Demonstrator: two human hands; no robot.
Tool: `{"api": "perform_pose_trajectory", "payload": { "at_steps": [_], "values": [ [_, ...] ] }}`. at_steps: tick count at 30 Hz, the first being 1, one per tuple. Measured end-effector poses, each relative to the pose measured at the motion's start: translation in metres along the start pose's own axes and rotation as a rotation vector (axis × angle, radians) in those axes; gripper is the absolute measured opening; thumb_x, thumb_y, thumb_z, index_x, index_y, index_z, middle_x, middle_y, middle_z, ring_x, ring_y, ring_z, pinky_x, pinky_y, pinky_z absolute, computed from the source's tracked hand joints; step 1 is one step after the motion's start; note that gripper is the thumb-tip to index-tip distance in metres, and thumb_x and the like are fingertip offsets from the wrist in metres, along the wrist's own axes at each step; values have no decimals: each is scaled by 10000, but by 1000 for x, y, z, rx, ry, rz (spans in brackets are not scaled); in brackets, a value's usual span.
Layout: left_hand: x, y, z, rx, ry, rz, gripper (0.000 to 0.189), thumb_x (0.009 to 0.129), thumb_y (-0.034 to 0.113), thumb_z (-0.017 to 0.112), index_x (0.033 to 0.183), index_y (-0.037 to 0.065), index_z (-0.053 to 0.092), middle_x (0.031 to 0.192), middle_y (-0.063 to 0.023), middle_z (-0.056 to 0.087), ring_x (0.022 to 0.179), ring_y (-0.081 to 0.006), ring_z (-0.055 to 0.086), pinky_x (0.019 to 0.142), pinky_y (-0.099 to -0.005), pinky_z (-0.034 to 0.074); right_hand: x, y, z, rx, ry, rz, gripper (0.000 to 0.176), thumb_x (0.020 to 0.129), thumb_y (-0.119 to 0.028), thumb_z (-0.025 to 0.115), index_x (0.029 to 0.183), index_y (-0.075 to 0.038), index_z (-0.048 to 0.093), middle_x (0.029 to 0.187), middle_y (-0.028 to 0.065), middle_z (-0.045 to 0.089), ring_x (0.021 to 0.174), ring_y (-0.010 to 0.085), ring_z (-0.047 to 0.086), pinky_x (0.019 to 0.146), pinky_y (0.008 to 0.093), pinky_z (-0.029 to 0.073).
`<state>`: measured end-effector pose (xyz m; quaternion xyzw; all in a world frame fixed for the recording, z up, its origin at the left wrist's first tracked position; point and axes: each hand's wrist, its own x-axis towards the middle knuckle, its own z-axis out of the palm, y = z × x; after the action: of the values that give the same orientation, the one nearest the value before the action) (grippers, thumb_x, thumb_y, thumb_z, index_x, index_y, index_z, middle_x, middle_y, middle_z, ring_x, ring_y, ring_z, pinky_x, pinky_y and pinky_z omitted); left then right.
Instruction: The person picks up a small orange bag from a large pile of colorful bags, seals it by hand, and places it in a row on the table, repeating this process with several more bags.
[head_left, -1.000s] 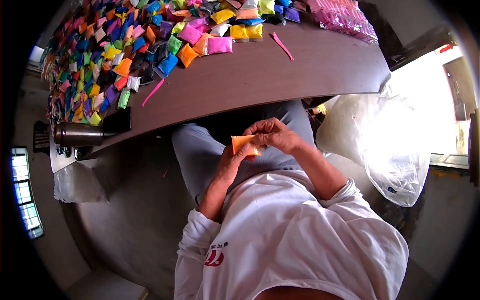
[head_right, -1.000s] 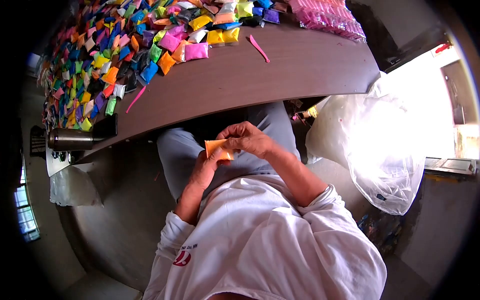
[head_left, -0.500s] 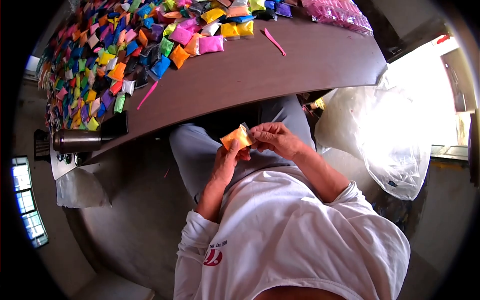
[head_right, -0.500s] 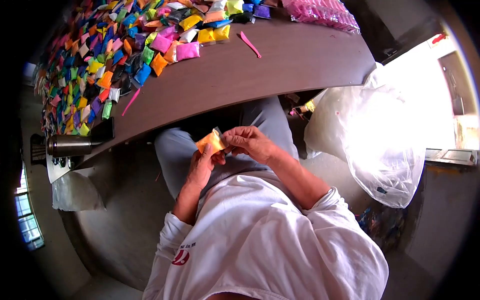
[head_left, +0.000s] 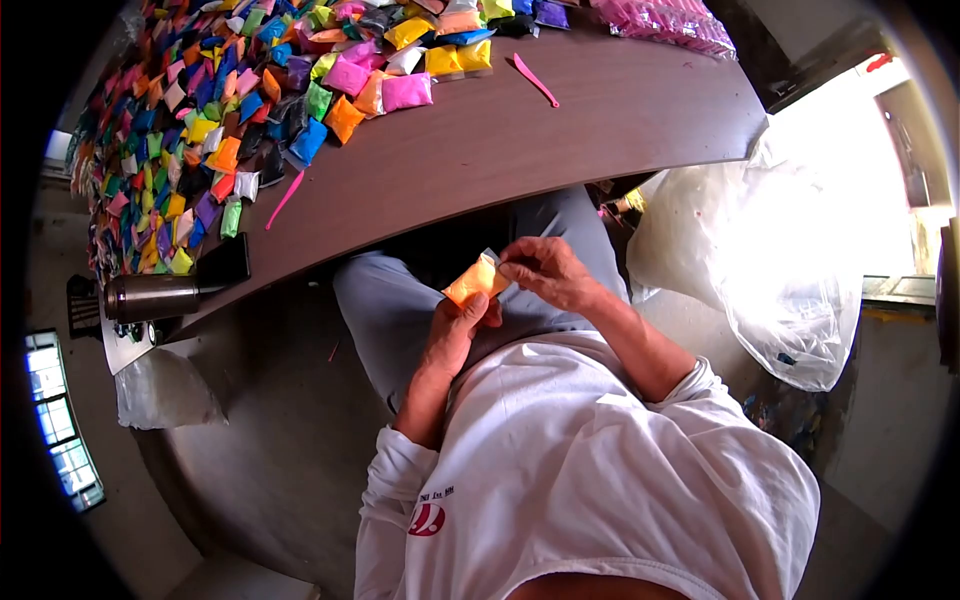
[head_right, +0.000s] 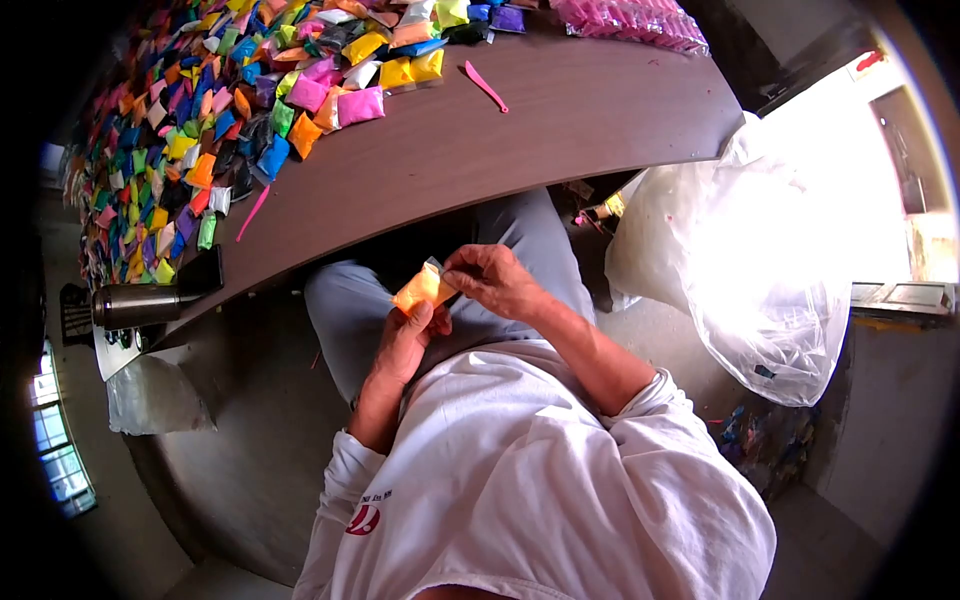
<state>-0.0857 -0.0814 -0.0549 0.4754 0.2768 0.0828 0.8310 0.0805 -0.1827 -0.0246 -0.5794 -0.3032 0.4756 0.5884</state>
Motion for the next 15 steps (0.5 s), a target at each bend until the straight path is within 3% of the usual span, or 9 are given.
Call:
{"api": "perform_pose_trajectory", "payload": {
  "at_steps": [2,6,8,9,11,15],
  "values": [
    [-1,-2,-3,15,-32,1,437,856,475,560,980,56,558,821,-46,579,725,-136,554,688,-272,453,-3,-13,-5,-262,32,-109,157,897,-146,577,948,1,597,737,24,577,648,83,534,599,208,457],
    [0,-5,-11,-241,-142,-62,530,853,582,465,870,62,562,837,-95,595,725,-192,556,703,-298,446,-5,-22,-14,-84,-9,-45,112,890,-99,570,951,-8,592,780,31,589,685,87,569,626,230,477],
    [0,-3,-10,-297,-160,-84,556,856,600,440,873,58,562,840,-109,595,723,-204,557,706,-308,449,-3,-23,-16,-160,-91,-240,91,863,-62,592,938,-10,597,842,52,614,749,126,612,672,260,497],
    [0,0,-8,-366,-177,-115,575,857,611,419,865,54,560,843,-120,595,726,-215,560,710,-321,453,-1,-24,-17,-162,-91,-240,91,863,-62,592,938,-10,597,842,52,614,749,126,612,672,260,497],
    [0,7,-5,-437,-191,-146,594,859,623,398,857,51,559,845,-132,594,730,-226,563,713,-334,458,1,-29,-17,-387,-118,-495,99,835,-35,608,931,-11,606,898,78,629,804,175,630,709,278,506],
    [0,12,0,-483,-159,-175,616,839,618,451,987,33,574,838,-94,613,723,-199,584,700,-312,477,3,-33,-18,-430,-148,-546,111,816,-30,620,924,-7,611,924,101,633,838,211,627,739,277,504]
  ]
}}
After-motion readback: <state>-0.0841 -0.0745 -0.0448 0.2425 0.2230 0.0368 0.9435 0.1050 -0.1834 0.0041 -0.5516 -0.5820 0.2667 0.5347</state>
